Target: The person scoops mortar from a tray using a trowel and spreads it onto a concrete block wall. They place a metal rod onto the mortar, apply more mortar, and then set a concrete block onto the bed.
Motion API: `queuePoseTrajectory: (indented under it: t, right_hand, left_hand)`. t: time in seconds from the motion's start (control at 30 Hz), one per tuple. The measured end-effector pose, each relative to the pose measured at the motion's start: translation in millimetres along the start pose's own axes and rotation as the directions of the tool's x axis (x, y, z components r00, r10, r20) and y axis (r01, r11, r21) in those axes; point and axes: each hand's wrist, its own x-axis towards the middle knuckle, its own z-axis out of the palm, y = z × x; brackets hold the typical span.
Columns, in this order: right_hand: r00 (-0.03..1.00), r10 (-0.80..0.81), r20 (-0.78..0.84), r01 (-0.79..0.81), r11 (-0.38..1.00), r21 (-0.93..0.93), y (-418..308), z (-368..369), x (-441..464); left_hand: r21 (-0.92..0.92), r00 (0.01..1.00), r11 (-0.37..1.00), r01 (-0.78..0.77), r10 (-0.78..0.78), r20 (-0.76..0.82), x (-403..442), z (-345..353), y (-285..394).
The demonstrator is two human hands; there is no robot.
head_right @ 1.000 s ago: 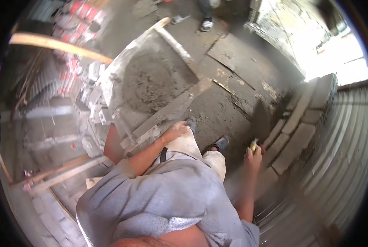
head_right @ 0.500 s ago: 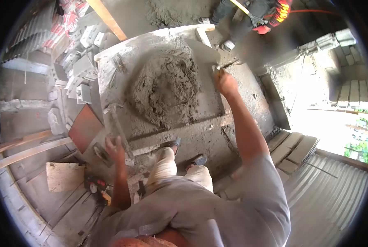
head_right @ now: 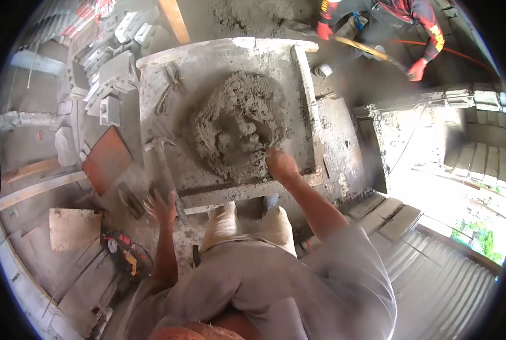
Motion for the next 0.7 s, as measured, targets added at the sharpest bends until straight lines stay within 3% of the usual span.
queuePoseTrajectory:
  t: [0.13,0.2,0.23,0.27,0.33,0.37,0.43,0.47,0.53,0.6,0.67,0.7]
  right_hand:
    - [0.997,-0.057,0.051,0.054,0.997,0.058,9,-52,-16]
    - [0.997,-0.01,0.071,0.005,0.997,0.072,-1,-62,-1]
    - [0.957,-0.291,0.004,0.291,0.957,0.008,-3,-54,15]
    - [0.835,-0.548,-0.041,0.545,0.836,-0.072,-8,-46,27]
    - [0.636,-0.746,-0.196,0.757,0.653,-0.029,-34,-31,42]
    - [0.634,-0.749,-0.192,0.76,0.65,-0.025,-37,-17,42]
    - [0.758,-0.605,0.242,0.645,0.749,-0.148,-31,20,38]
    - [0.753,-0.608,0.252,0.65,0.748,-0.137,-15,25,36]
    - [0.859,-0.5,0.107,0.492,0.865,0.095,35,14,43]
    - [0.909,-0.369,0.196,0.418,0.798,-0.434,73,-15,52]
    - [0.978,0.013,0.209,0.048,0.957,-0.286,103,-64,50]
    - [0.994,0.014,0.108,0.009,0.978,-0.208,126,-75,47]
  left_hand:
    - [-0.058,1.0,0.998,-0.007,0.008,0.015,8,-1,-1]
    - [-0.05,1.0,0.999,0.011,-0.01,0.017,8,-1,2]
    - [-0.054,1.0,0.998,0.02,-0.019,0.017,9,-2,1]
    - [-0.056,0.999,0.998,0.029,-0.028,0.021,9,-3,-1]
    - [-0.121,0.999,0.993,0.011,-0.015,-0.031,13,1,-11]
    - [-0.19,0.997,0.982,-0.009,-0.006,-0.081,10,4,-13]
    - [-0.271,0.991,0.961,0.046,-0.078,-0.108,-1,-2,-9]
    - [-0.351,0.981,0.932,0.088,-0.143,-0.133,-9,-2,-14]
    - [-0.37,0.976,0.922,0.109,-0.17,-0.136,-23,6,-27]
    - [-0.413,0.97,0.906,0.088,-0.173,-0.173,-49,15,-47]
    - [-0.44,0.961,0.875,0.202,-0.263,-0.082,-84,15,-54]
    - [-0.406,0.941,0.863,0.3,-0.337,-0.021,-100,21,-63]
